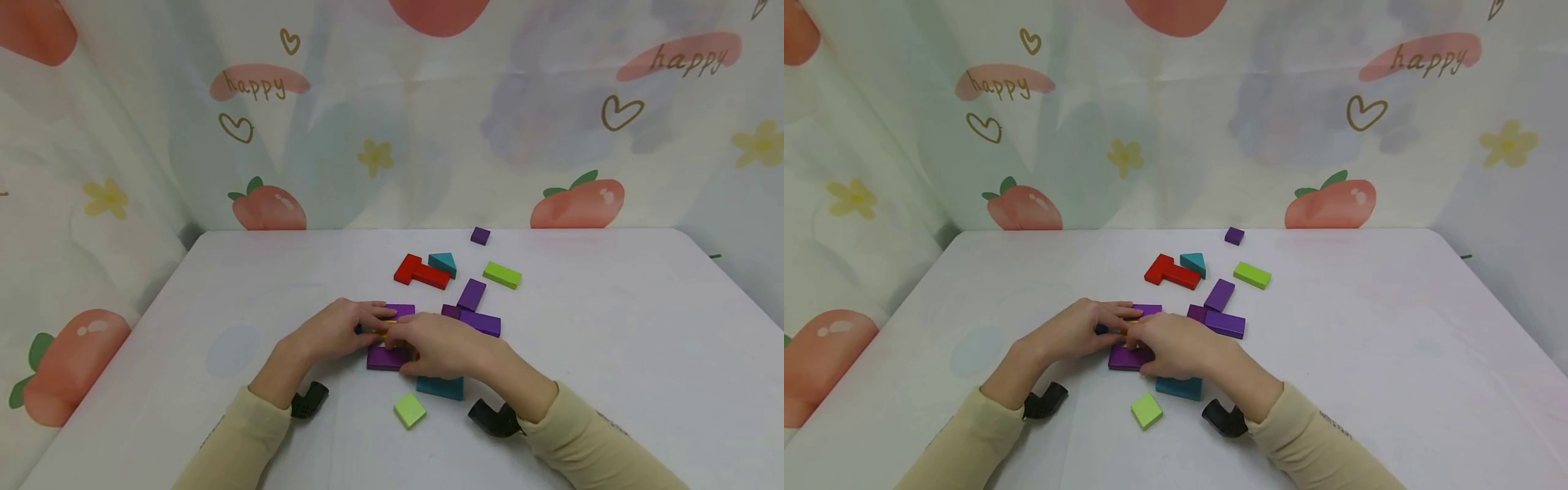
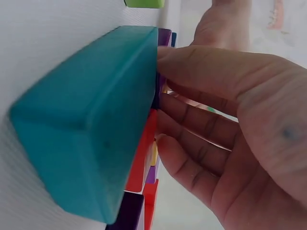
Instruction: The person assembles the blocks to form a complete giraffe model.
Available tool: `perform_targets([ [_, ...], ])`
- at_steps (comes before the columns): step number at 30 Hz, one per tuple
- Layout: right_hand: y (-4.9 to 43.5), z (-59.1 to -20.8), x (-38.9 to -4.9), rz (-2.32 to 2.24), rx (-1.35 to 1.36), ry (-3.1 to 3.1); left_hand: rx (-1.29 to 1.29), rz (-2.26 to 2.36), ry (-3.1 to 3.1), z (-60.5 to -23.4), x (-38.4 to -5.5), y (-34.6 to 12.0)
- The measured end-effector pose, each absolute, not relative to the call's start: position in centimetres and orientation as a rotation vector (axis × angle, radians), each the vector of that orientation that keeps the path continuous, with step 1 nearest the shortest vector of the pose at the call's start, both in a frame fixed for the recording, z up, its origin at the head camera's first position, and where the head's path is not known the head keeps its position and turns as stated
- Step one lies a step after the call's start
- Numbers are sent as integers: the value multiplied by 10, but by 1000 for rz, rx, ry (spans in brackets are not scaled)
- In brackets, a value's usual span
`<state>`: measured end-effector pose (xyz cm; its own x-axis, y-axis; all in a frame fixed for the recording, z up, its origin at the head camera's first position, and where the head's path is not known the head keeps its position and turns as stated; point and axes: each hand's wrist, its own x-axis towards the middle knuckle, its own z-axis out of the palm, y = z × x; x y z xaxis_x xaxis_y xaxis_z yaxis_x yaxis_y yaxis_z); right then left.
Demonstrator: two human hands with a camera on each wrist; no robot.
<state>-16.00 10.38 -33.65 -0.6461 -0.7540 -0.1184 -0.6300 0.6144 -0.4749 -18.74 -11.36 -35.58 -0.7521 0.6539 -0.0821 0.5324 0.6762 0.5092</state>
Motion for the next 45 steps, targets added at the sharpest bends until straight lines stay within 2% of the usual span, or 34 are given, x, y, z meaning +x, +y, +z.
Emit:
perform_targets([
  [14,136,-317,-172,-717,-1049,2524,956,691,2638,-356,-187,-113],
  [25,158,-325,-192,-686,-995,2586,905,657,2648,-356,-187,-112],
  [45,155,-334,-196,-703,-1009,2617,919,645,2656,-355,-187,-111],
])
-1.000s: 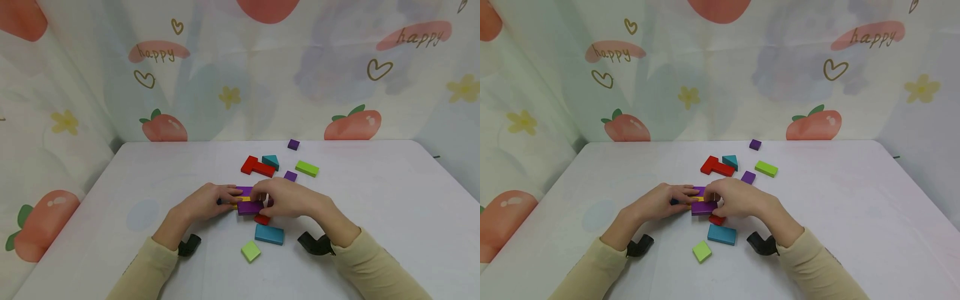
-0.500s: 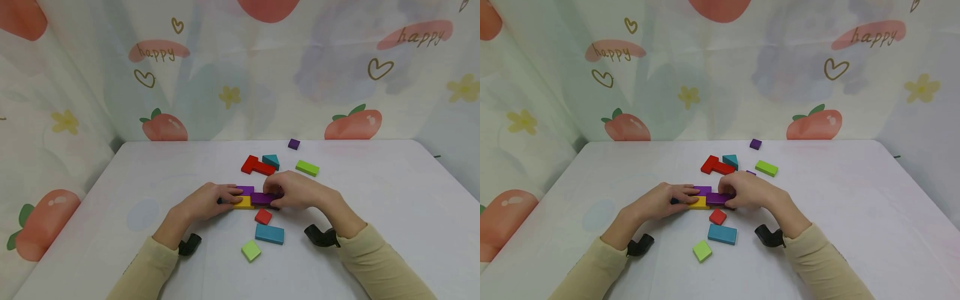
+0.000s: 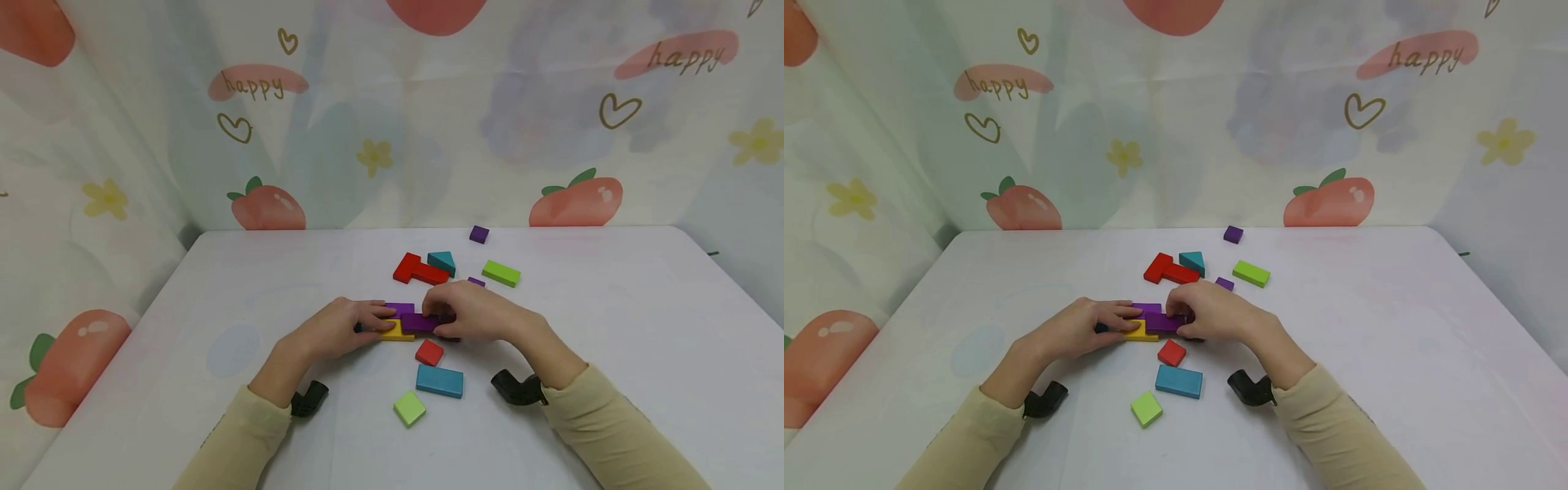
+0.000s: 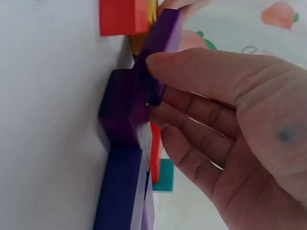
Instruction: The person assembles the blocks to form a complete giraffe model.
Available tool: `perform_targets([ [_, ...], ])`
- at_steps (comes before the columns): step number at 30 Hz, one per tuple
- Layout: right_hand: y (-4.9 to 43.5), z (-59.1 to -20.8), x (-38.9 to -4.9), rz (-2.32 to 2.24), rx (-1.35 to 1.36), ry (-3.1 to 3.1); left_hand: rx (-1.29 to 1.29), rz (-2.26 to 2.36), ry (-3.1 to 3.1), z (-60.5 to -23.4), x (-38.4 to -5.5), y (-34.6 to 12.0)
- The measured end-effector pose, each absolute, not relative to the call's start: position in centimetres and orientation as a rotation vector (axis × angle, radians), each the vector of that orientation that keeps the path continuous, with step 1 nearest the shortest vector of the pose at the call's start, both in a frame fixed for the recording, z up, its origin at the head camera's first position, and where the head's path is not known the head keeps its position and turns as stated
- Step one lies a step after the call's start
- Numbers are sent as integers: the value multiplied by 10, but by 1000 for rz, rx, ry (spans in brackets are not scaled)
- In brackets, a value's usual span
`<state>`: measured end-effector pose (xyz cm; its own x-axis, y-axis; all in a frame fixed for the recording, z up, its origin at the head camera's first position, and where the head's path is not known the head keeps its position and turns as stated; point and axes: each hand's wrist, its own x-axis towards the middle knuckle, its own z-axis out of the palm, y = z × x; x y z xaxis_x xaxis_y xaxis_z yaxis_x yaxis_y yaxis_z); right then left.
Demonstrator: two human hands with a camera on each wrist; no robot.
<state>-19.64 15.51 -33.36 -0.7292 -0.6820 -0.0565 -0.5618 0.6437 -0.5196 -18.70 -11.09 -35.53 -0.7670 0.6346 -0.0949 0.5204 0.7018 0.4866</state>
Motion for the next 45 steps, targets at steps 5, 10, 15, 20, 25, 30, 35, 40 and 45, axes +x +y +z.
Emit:
perform_targets([
  [5,159,-330,-196,-671,-945,2613,900,639,2651,-355,-187,-110],
  [10,166,-325,-197,-640,-910,2596,900,643,2647,-354,-187,-110],
  [15,170,-324,-198,-605,-882,2598,907,632,2656,-355,-188,-110],
  [20,167,-326,-197,-598,-871,2579,901,622,2660,-356,-188,-110],
  [25,163,-327,-195,-608,-886,2565,902,618,2659,-356,-189,-110],
  [30,163,-327,-195,-603,-879,2563,900,626,2658,-357,-189,-110],
  [35,163,-327,-195,-601,-881,2560,900,628,2659,-357,-188,-110],
  [40,163,-327,-195,-603,-872,2565,901,630,2659,-357,-188,-110],
  [45,165,-327,-197,-622,-878,2565,898,634,2656,-356,-188,-110],
])
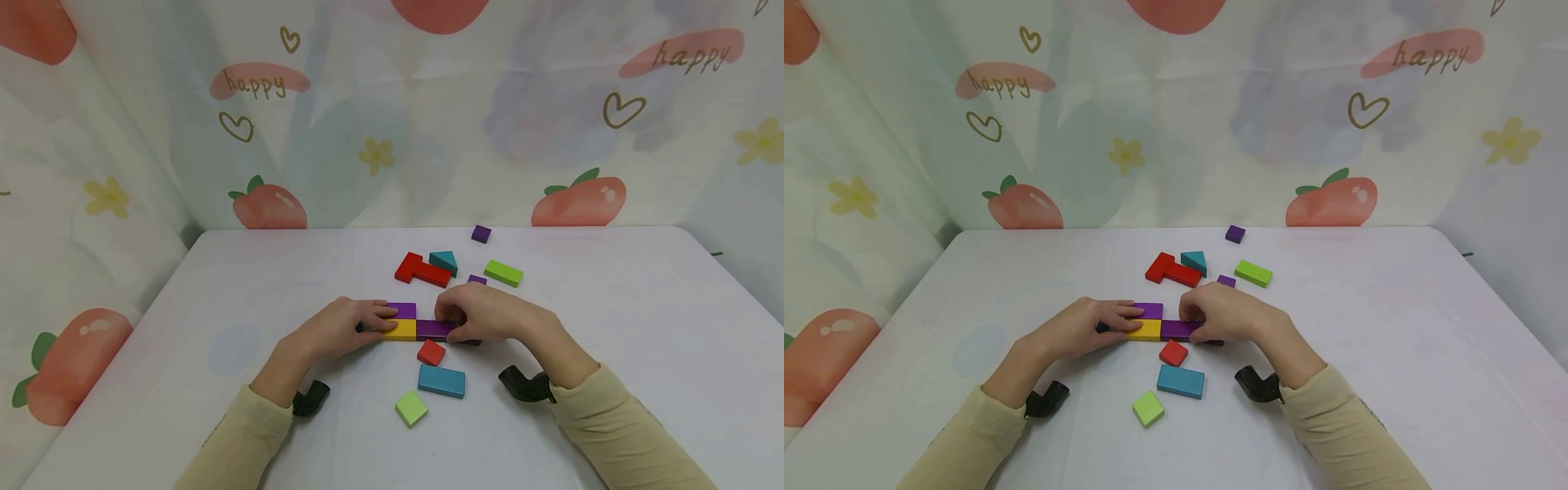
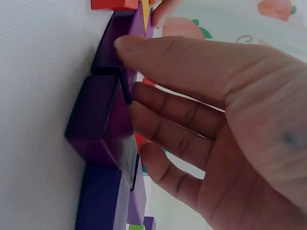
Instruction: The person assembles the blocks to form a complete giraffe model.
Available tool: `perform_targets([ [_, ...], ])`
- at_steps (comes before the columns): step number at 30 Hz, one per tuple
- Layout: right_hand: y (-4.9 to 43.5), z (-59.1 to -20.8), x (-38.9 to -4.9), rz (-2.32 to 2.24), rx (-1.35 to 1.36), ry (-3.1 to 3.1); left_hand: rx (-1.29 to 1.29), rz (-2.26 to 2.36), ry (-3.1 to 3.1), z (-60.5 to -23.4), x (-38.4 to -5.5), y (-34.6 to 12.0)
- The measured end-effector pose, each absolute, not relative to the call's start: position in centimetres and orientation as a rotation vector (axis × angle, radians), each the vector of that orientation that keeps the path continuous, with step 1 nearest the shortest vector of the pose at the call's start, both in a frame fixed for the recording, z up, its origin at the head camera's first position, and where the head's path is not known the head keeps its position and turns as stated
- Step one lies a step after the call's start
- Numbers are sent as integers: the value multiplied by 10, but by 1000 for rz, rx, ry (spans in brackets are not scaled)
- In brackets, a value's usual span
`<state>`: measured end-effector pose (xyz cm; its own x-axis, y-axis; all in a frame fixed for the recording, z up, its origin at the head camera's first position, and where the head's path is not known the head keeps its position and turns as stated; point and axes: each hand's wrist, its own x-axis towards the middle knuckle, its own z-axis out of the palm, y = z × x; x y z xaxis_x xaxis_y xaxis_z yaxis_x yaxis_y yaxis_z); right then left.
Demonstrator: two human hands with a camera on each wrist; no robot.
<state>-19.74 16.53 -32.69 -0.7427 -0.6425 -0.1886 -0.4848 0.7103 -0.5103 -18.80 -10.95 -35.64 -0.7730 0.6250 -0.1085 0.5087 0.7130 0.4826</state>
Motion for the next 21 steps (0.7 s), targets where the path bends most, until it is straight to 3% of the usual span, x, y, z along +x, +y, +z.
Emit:
perform_targets([
  [21,195,-317,-202,-534,-838,2553,907,631,2663,-356,-187,-110],
])
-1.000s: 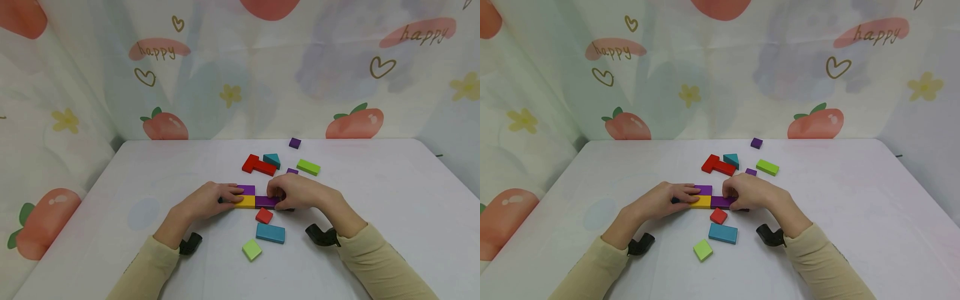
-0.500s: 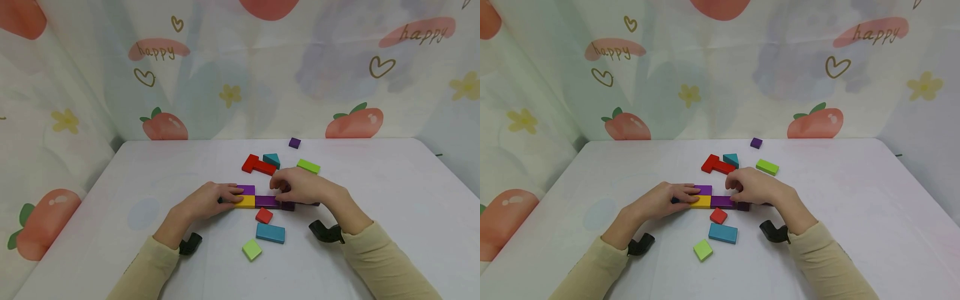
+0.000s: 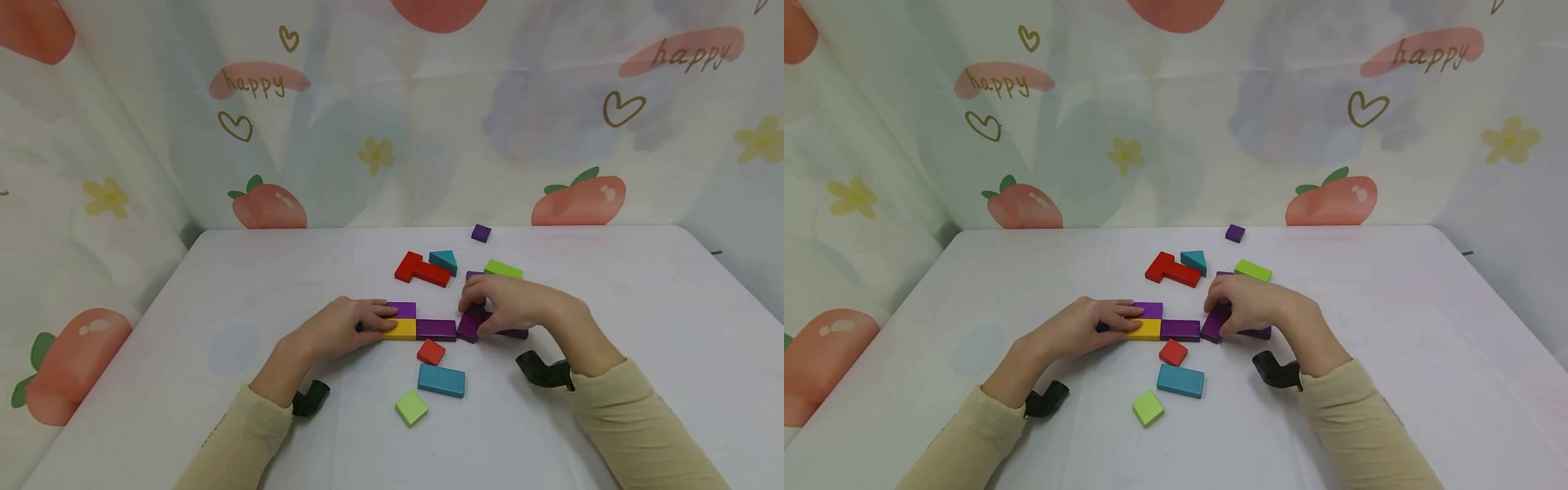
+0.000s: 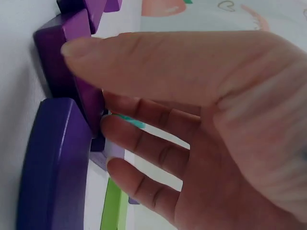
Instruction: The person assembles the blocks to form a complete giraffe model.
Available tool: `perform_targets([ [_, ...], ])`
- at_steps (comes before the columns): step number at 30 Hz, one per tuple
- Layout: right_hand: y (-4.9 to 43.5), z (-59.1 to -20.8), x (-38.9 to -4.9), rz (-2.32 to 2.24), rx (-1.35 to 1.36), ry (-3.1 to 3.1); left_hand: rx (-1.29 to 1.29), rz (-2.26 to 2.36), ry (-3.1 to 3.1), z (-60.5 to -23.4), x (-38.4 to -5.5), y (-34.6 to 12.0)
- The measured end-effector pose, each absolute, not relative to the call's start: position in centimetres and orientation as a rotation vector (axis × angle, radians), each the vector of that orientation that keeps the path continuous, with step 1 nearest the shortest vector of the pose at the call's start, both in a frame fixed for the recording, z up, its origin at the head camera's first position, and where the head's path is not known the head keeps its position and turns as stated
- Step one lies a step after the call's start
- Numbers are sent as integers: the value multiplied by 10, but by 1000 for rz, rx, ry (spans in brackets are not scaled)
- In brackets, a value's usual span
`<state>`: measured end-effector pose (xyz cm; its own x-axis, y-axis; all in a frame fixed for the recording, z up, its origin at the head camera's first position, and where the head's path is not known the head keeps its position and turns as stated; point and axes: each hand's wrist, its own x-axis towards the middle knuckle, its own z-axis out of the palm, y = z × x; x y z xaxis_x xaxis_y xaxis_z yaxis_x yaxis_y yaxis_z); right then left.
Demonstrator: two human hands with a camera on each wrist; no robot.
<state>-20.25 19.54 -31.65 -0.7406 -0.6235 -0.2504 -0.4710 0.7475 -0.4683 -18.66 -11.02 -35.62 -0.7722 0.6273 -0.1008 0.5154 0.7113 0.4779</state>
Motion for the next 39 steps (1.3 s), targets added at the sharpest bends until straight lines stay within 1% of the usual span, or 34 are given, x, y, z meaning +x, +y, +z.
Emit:
perform_targets([
  [9,201,-319,-203,-471,-674,2645,911,633,2656,-356,-187,-110],
  [13,204,-322,-205,-498,-651,2694,921,633,2649,-357,-188,-109],
  [18,200,-326,-207,-545,-693,2718,918,630,2650,-356,-189,-109],
  [32,178,-334,-203,-611,-958,2662,889,642,2652,-355,-187,-109],
  [39,175,-335,-202,-631,-970,2622,904,639,2652,-356,-187,-110],
])
